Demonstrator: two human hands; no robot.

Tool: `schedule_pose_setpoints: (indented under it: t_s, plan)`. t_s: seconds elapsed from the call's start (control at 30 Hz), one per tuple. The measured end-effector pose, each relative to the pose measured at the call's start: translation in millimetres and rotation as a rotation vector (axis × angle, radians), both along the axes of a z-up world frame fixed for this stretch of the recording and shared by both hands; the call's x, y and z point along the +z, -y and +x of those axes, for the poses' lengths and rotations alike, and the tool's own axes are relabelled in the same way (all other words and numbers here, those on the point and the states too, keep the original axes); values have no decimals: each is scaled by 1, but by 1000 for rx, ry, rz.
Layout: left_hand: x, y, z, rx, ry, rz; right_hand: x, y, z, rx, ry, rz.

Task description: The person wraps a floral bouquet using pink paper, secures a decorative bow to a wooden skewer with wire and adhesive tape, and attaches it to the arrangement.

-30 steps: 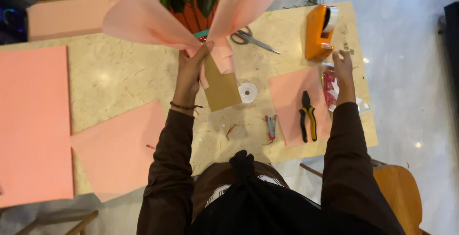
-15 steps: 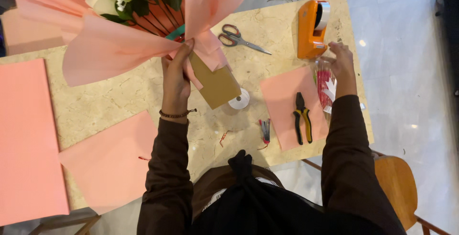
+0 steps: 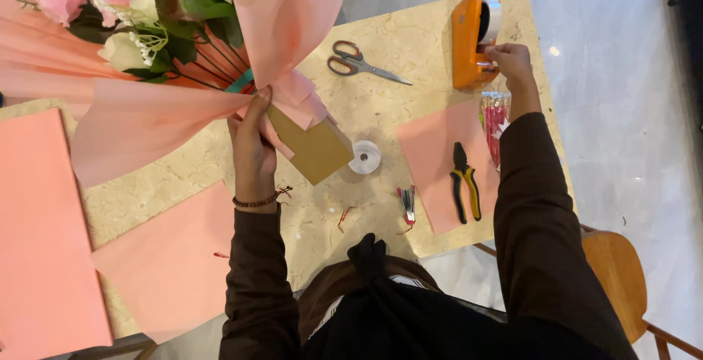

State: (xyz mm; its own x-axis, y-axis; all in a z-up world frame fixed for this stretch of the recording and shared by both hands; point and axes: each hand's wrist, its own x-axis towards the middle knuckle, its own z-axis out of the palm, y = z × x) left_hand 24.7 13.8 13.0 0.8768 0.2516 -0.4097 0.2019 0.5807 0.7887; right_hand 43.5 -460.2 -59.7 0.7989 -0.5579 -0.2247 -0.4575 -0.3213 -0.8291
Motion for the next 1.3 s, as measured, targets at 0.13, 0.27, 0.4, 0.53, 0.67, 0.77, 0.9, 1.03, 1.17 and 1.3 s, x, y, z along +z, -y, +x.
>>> schedule_pose_setpoints:
  t_s: [0.13,0.27,0.4,0.53,0.67,0.77,0.9,1.03,1.17,1.3]
  plan:
    - [-1,-5,2,32,35,-18,22,21,3,51,-19,-4]
    - [6,-2,5,47,83,-15,28,23,-3,123,-131,-107]
    - [21,-4,-3,67,98,-9,20,24,-26,54,-123,109]
    - [25,-3,-6,142,108,-90,3,12,-68,28,-116,102]
    - [19,3,-8,172,152,-145,-17,-6,-74,-76,-68,-84]
    - [9,7,-8,197,306,-205,-7,-4,-44,-91,-341,-508]
    - [12,2,-14,211,377,-267,23,8,-30,-98,-784,-632]
    - [43,-1,-37,251,357,-237,63,-89,-63,96,336,-206]
    - [74,-6,-70,200,315,54,129,-280,-103,360,469,519]
    - [78,-24,-95,125,56,241,148,-406,-114,450,342,1078]
